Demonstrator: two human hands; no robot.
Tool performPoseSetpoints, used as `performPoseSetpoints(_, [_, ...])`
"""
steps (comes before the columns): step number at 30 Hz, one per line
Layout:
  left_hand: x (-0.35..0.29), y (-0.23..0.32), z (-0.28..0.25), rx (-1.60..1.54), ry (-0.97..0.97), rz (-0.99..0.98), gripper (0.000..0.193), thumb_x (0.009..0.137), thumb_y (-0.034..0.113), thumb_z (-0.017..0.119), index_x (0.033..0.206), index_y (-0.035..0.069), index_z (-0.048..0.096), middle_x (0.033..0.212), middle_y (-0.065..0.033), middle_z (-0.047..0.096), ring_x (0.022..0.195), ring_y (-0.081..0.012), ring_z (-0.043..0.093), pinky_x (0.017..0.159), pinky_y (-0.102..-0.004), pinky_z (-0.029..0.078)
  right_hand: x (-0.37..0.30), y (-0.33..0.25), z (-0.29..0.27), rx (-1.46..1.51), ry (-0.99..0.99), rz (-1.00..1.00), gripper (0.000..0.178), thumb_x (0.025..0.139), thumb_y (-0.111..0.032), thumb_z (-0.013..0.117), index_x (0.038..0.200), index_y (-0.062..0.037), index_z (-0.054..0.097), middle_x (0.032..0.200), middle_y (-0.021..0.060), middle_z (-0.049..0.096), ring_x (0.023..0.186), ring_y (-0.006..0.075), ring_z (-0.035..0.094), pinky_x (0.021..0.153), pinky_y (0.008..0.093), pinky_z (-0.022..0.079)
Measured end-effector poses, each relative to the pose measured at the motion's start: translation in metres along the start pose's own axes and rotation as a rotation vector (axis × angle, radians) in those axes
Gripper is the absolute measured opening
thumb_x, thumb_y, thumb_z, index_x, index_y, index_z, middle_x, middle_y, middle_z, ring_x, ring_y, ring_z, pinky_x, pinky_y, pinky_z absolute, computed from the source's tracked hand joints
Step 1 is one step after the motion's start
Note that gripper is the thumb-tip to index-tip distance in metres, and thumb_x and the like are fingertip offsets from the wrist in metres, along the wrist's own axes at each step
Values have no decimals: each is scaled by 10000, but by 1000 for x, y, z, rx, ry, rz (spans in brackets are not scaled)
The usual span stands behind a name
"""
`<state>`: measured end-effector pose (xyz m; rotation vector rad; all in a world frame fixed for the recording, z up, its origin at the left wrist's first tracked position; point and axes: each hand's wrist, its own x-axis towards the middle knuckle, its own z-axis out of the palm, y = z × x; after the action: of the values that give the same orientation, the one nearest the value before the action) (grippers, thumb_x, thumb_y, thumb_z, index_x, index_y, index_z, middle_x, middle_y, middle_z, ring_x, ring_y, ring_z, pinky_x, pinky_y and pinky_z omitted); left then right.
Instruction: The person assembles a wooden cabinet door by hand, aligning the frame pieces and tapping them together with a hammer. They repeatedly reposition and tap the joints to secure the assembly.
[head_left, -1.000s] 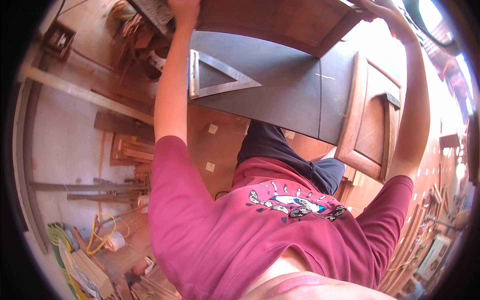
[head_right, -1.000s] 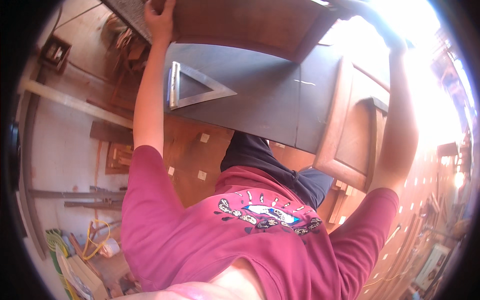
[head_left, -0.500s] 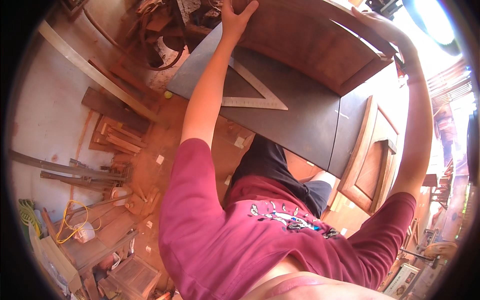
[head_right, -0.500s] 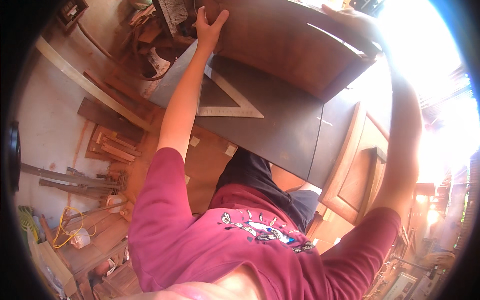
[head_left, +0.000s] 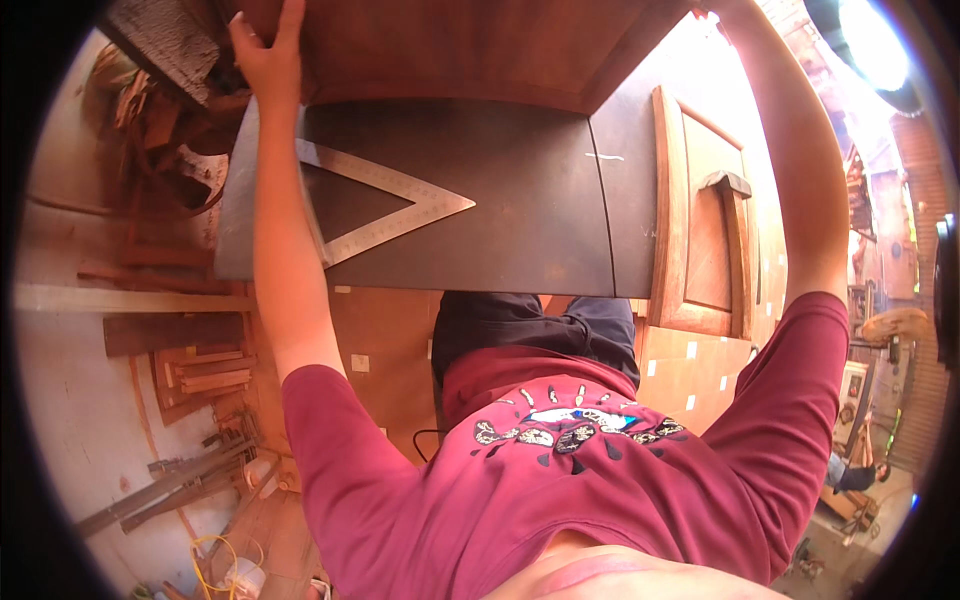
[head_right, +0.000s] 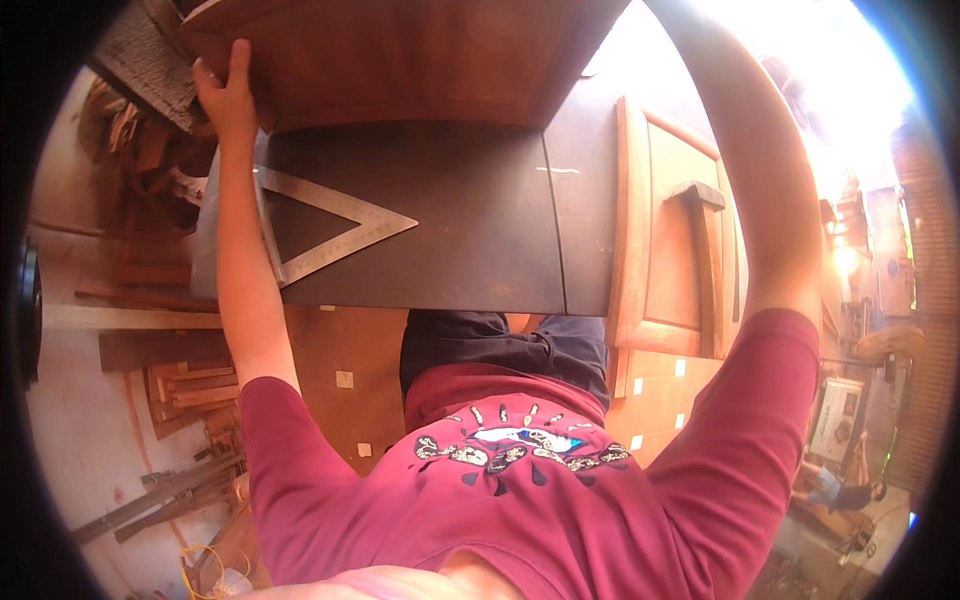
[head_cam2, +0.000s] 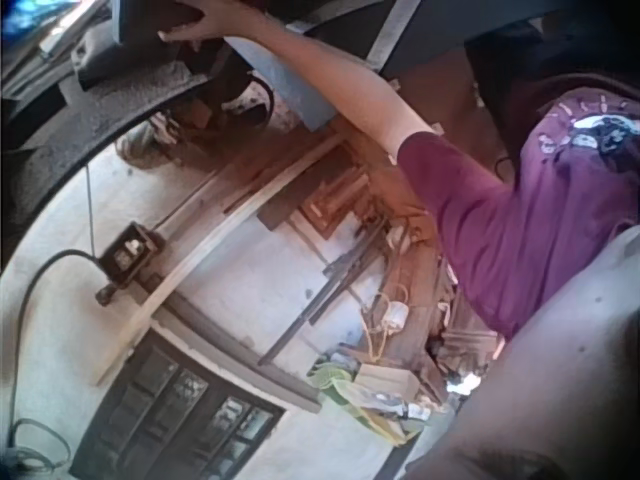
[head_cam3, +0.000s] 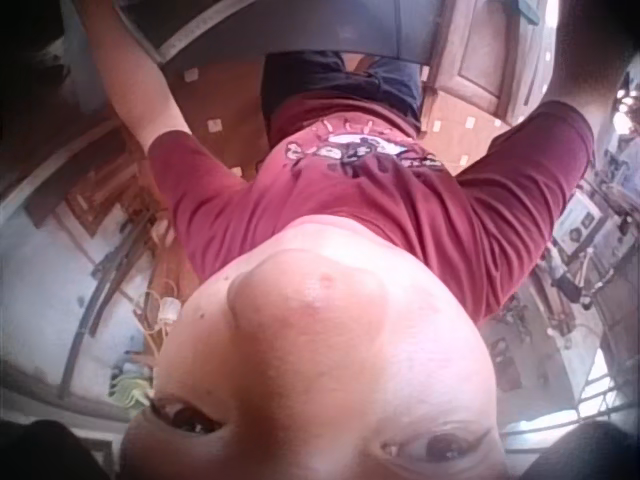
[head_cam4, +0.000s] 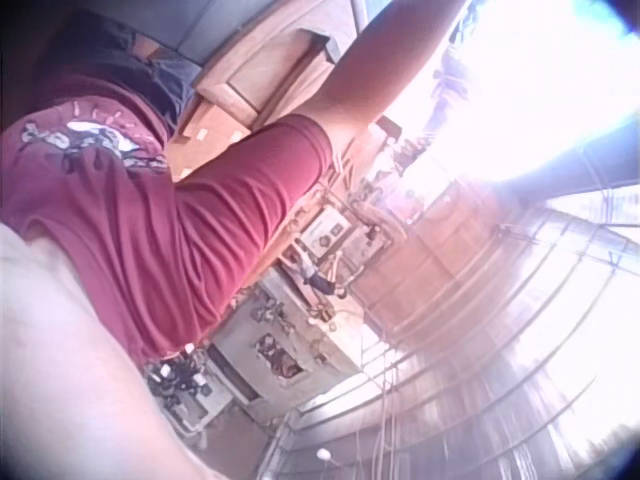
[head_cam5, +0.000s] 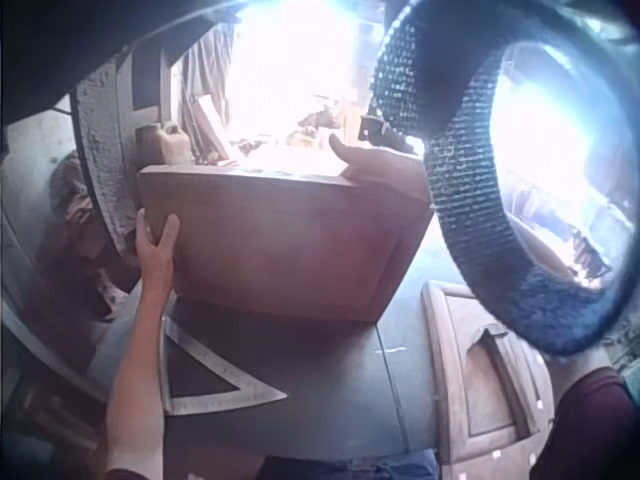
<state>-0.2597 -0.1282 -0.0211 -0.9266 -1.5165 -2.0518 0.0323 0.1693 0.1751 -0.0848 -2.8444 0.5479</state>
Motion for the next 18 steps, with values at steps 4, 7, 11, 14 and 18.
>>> performPoseSetpoints(4, [-4,-1,35,-96,-74,6,467,940,257,790,1249,-14,568,1231,-104,649,1105,-175,610,961,-304,474,-21,6,-18,-86,0,97,567,912,-433,763,1306,-39,659,1260,77,668,1199,169,589,1035,302,438])
performPoseSetpoints(7, [-19,6,51,-71,-99,-9,604,919,245,798,1358,-35,491,1296,-147,612,1172,-208,585,1006,-330,459,-9,18,-17,-97,-7,82,580,910,-431,767,1316,-32,650,1269,80,665,1207,174,588,1040,306,438])
performPoseSetpoints(11, [-25,15,48,39,-117,-14,798,891,229,808,1504,-64,388,1383,-205,562,1261,-252,552,1066,-365,439,6,41,-14,-121,-16,88,599,908,-428,773,1329,-24,639,1282,84,662,1217,181,586,1047,312,438])
performPoseSetpoints(14, [-22,33,34,-16,-137,-88,771,886,213,804,1491,-64,412,1372,-202,577,1251,-263,566,1074,-374,435,17,44,-6,-150,-18,66,613,906,-426,777,1339,-17,630,1291,88,659,1225,186,584,1052,316,438])
performPoseSetpoints(18, [-22,29,27,31,-102,-33,747,887,215,802,1477,-57,434,1369,-191,585,1244,-261,572,1070,-378,438,24,43,-2,-170,-11,41,633,903,-423,782,1353,-9,619,1304,92,656,1236,192,582,1059,321,437])
